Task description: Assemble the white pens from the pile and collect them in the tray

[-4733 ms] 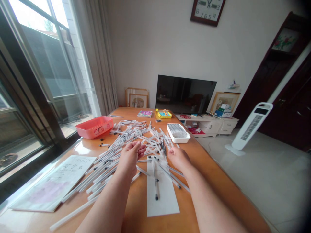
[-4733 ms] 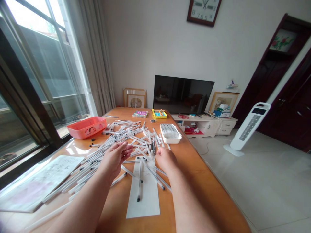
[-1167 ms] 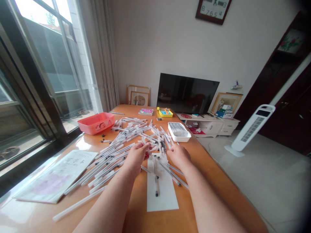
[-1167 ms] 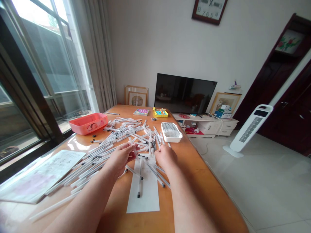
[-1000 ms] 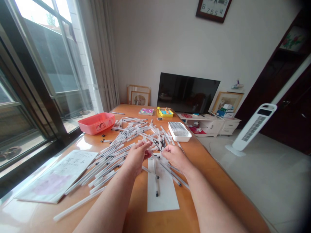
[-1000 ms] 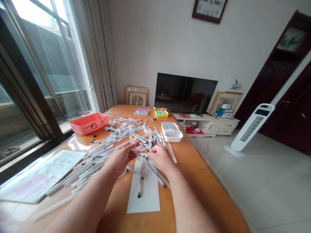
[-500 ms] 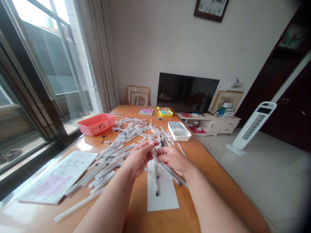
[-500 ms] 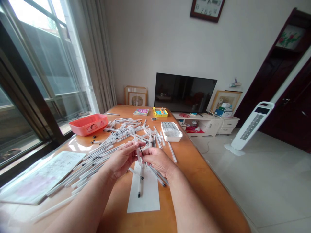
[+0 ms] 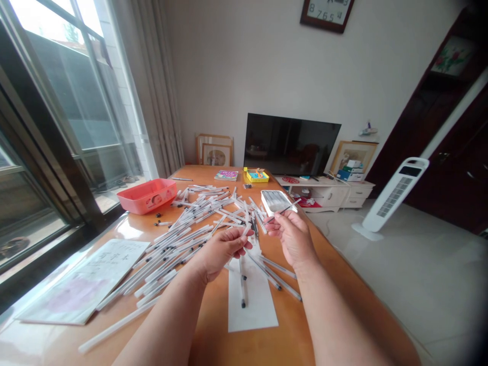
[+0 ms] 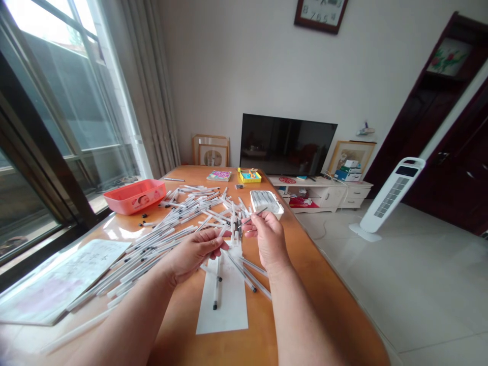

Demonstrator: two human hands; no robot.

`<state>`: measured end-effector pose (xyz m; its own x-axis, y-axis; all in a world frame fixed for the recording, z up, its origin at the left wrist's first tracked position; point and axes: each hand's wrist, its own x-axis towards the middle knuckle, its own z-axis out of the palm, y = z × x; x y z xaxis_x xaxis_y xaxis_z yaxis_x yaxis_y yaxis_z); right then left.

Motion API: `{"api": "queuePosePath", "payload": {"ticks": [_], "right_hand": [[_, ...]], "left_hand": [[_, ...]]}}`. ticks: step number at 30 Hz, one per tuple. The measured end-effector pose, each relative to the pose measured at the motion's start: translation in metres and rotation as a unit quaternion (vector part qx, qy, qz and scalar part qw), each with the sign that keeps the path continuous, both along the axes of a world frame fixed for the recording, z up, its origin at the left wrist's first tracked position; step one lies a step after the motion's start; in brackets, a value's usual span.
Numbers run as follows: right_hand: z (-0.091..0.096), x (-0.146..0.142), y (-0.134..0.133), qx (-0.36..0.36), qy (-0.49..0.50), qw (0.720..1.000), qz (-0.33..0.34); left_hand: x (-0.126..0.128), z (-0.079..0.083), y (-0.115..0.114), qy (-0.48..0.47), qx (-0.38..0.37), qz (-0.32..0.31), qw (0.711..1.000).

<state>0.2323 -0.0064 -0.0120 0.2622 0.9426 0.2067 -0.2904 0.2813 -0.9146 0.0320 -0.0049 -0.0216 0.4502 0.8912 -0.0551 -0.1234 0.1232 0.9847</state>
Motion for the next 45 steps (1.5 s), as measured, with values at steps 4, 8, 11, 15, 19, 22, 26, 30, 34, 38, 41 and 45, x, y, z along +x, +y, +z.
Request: {"api": "queuePosePath", "payload": {"ticks": [4,8,11,15,19,22,26,30,34,38,41,45], "right_hand": [[0.000,-0.002,0.000,0.020,-0.008,1.000,-0.007],[0.000,-0.004,-0.001,0.031,-0.047,0.998,-0.005],[0.000,-0.005,-0.003,0.033,-0.075,0.997,-0.006],[0.000,-0.006,-0.004,0.033,-0.100,0.994,0.001],[0.000,-0.009,-0.006,0.028,-0.119,0.992,0.020],[0.000,-0.011,-0.007,0.015,-0.135,0.990,0.036],[-0.001,-0.012,-0.008,-0.013,-0.159,0.985,0.061],[-0.002,-0.010,-0.006,-0.028,-0.169,0.983,0.069],[-0.004,-0.008,-0.003,-0.033,-0.169,0.984,0.038],[-0.016,-0.007,0.005,-0.040,-0.222,0.974,0.015],[-0.030,-0.009,0.012,-0.042,-0.337,0.941,0.000],[-0.043,-0.014,0.016,-0.015,-0.536,0.844,-0.016]], "left_hand": [[0.000,-0.003,0.000,0.063,0.027,-0.038,0.997],[0.000,-0.003,0.000,0.083,0.034,-0.055,0.994],[0.001,-0.002,0.000,0.088,0.034,-0.062,0.994],[0.001,-0.003,0.000,0.086,0.037,-0.061,0.994],[0.001,-0.004,0.000,0.080,0.040,-0.061,0.994],[0.001,-0.004,-0.001,0.076,0.038,-0.058,0.995],[0.001,-0.003,-0.001,0.065,0.039,-0.051,0.996],[0.001,-0.003,-0.001,0.054,0.039,-0.042,0.997],[-0.001,-0.004,0.000,0.047,0.032,-0.037,0.998],[-0.004,-0.004,0.004,0.040,0.012,-0.009,0.999],[-0.008,-0.004,0.007,0.017,0.015,0.028,0.999],[-0.013,-0.007,0.012,0.001,0.019,0.082,0.996]]}}
